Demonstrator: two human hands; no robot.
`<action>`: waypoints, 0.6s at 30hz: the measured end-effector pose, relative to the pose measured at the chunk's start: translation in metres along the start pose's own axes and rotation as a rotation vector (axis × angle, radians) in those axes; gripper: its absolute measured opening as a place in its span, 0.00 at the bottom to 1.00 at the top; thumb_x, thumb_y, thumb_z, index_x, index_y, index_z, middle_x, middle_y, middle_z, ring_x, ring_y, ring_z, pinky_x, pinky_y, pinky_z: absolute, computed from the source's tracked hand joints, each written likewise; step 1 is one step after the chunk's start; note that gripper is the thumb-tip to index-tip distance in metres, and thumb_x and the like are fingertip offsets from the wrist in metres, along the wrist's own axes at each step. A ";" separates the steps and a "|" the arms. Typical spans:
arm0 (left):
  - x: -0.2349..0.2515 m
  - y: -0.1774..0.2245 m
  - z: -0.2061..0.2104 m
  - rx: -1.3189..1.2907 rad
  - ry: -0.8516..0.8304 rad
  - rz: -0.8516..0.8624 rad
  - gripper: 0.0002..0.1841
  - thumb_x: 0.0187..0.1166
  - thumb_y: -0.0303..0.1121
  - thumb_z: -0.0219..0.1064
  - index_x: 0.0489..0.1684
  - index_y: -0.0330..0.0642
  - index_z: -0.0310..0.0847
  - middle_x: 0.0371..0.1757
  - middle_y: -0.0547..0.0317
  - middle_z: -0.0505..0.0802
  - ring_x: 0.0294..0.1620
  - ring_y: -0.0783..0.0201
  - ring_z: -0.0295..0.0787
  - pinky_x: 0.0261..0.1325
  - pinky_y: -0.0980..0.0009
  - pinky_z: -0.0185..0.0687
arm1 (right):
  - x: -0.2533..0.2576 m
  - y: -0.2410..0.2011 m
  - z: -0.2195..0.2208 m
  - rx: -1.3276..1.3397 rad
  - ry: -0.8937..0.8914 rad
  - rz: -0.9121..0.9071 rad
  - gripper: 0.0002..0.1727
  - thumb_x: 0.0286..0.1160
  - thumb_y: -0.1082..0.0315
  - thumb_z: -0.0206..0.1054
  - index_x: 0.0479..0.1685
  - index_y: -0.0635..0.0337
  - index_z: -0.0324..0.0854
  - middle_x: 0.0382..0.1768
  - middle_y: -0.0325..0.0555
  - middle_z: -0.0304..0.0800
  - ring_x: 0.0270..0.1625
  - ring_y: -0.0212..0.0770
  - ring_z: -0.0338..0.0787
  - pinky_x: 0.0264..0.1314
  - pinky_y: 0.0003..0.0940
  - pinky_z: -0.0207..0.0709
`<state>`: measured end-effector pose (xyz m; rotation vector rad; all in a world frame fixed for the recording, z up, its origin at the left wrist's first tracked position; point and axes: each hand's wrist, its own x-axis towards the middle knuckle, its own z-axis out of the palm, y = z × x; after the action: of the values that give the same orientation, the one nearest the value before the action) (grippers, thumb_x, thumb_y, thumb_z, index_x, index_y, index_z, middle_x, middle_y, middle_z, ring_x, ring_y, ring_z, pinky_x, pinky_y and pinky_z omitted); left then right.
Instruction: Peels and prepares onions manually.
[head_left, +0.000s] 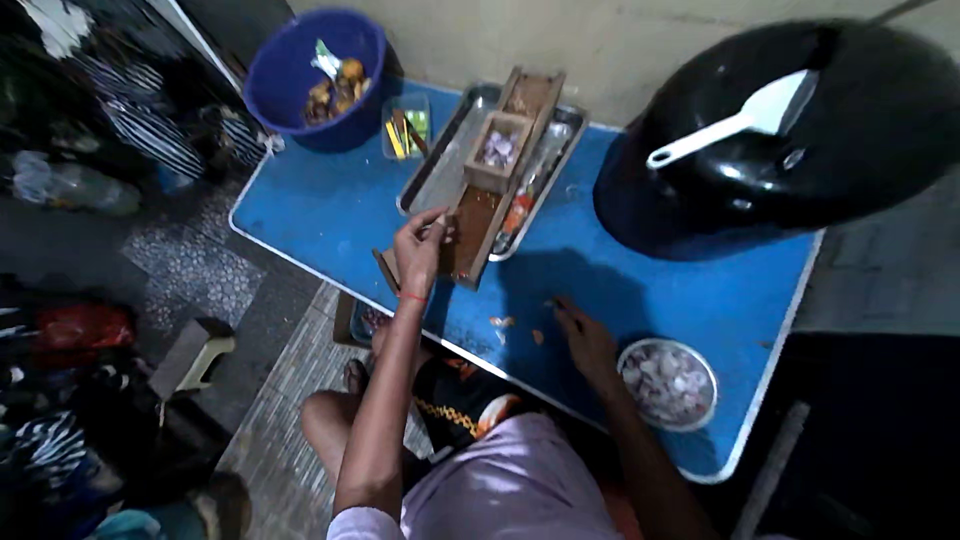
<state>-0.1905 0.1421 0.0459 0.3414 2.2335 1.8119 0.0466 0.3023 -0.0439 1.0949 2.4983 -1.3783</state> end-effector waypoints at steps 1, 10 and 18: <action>-0.020 -0.010 -0.002 0.019 -0.004 -0.035 0.12 0.87 0.27 0.62 0.60 0.33 0.86 0.49 0.52 0.93 0.38 0.69 0.90 0.47 0.70 0.89 | 0.002 0.001 0.000 -0.070 0.010 0.012 0.25 0.95 0.53 0.52 0.83 0.49 0.76 0.59 0.66 0.91 0.59 0.69 0.90 0.64 0.71 0.75; -0.145 -0.110 0.020 -0.025 -0.108 -0.419 0.12 0.85 0.26 0.63 0.58 0.31 0.86 0.44 0.51 0.93 0.37 0.68 0.89 0.47 0.69 0.86 | 0.017 0.023 0.017 -0.237 0.153 -0.042 0.18 0.89 0.62 0.59 0.61 0.65 0.89 0.51 0.67 0.93 0.54 0.69 0.91 0.58 0.71 0.79; -0.172 -0.127 0.022 -0.021 -0.208 -0.384 0.12 0.84 0.29 0.66 0.57 0.32 0.88 0.48 0.46 0.95 0.44 0.61 0.93 0.52 0.62 0.90 | 0.011 0.018 0.024 -0.212 0.127 -0.103 0.17 0.87 0.62 0.63 0.61 0.67 0.86 0.51 0.67 0.92 0.53 0.68 0.91 0.60 0.70 0.79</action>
<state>-0.0245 0.0798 -0.0755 0.0823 1.9744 1.5219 0.0436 0.2957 -0.0753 1.0541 2.7494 -1.0636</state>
